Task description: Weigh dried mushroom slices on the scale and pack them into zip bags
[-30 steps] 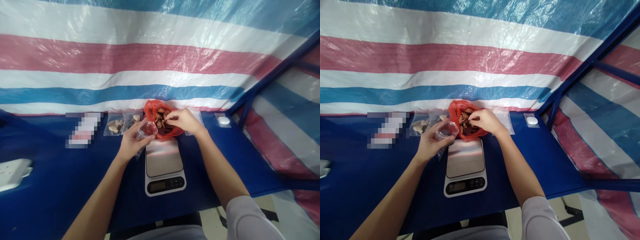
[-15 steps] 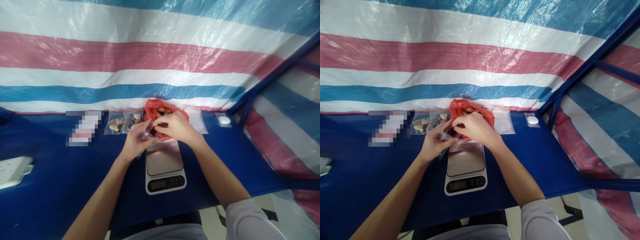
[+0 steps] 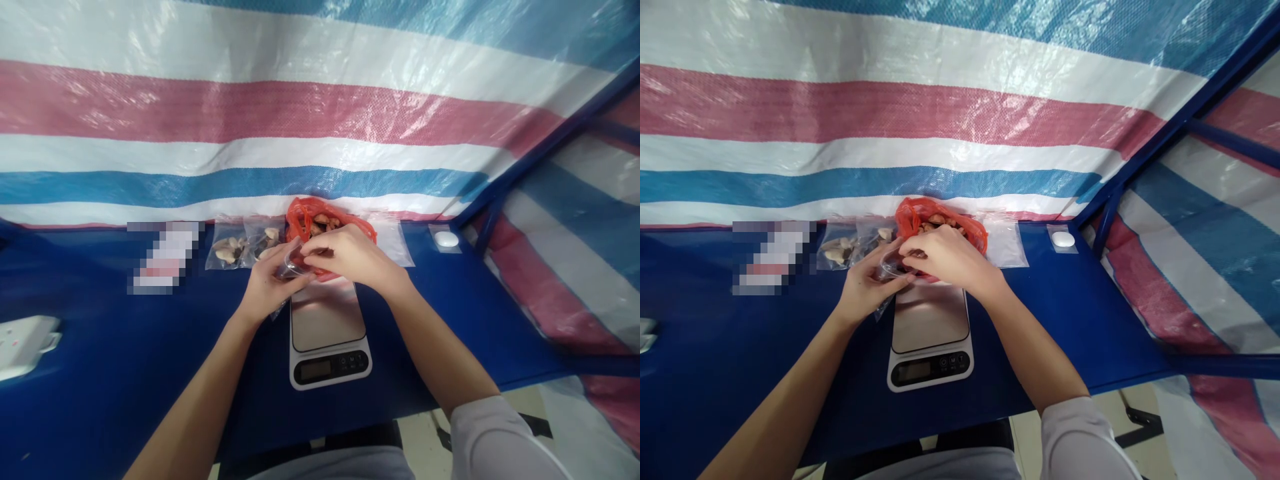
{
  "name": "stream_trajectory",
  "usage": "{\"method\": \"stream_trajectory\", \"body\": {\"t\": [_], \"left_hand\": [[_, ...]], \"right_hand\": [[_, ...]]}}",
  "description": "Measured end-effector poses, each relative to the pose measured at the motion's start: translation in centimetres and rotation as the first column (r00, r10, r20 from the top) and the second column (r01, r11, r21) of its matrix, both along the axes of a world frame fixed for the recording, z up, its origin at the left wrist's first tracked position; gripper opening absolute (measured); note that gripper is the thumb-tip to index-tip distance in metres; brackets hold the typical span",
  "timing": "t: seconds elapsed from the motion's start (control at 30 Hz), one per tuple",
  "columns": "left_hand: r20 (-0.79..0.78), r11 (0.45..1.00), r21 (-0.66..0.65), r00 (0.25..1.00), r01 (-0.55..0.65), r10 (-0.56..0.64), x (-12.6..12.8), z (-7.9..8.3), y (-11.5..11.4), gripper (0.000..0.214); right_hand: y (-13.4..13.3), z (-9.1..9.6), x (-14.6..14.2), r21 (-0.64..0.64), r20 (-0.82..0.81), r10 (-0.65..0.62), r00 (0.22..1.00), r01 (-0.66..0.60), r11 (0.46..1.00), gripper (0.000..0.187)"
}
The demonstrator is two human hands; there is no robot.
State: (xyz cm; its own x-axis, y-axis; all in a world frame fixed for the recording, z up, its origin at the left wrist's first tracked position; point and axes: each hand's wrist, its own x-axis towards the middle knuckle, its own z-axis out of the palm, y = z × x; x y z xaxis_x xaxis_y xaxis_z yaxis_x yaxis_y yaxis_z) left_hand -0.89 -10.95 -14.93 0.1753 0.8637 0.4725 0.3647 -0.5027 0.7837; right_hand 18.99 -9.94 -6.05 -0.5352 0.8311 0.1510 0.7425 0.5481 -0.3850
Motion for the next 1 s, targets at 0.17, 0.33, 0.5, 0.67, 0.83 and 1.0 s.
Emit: {"method": "stream_trajectory", "body": {"t": [0.17,0.33,0.5,0.67,0.83,1.0], "left_hand": [[0.042,1.000,-0.026,0.999,-0.009,0.010,-0.3,0.0,0.1,0.067],[0.083,0.998,-0.053,0.996,-0.017,0.021,-0.4,-0.1,0.3,0.068],[0.076,0.998,-0.063,0.997,-0.017,0.022,-0.6,-0.5,0.4,0.070],[0.061,0.998,-0.061,0.998,-0.013,0.017,-0.5,-0.3,0.4,0.068],[0.043,0.998,-0.060,0.999,-0.023,0.026,-0.3,0.1,0.2,0.066],[0.063,0.998,-0.058,0.998,-0.018,0.022,-0.3,0.0,0.2,0.066]], "right_hand": [[1.3,-0.1,3.5,-0.038,-0.121,0.012,0.993,-0.017,0.999,0.021],[3.0,-1.8,5.7,-0.023,-0.005,-0.088,0.996,0.088,0.996,0.024],[3.6,-2.9,5.0,-0.065,0.242,-0.075,0.967,0.094,0.993,0.023],[3.3,-3.2,3.4,-0.041,0.368,-0.058,0.928,0.079,0.996,0.022],[3.2,-3.9,2.7,-0.041,0.442,-0.061,0.895,0.088,0.995,0.029],[3.5,-4.5,2.7,-0.018,0.457,-0.072,0.887,0.090,0.996,0.026]]}}
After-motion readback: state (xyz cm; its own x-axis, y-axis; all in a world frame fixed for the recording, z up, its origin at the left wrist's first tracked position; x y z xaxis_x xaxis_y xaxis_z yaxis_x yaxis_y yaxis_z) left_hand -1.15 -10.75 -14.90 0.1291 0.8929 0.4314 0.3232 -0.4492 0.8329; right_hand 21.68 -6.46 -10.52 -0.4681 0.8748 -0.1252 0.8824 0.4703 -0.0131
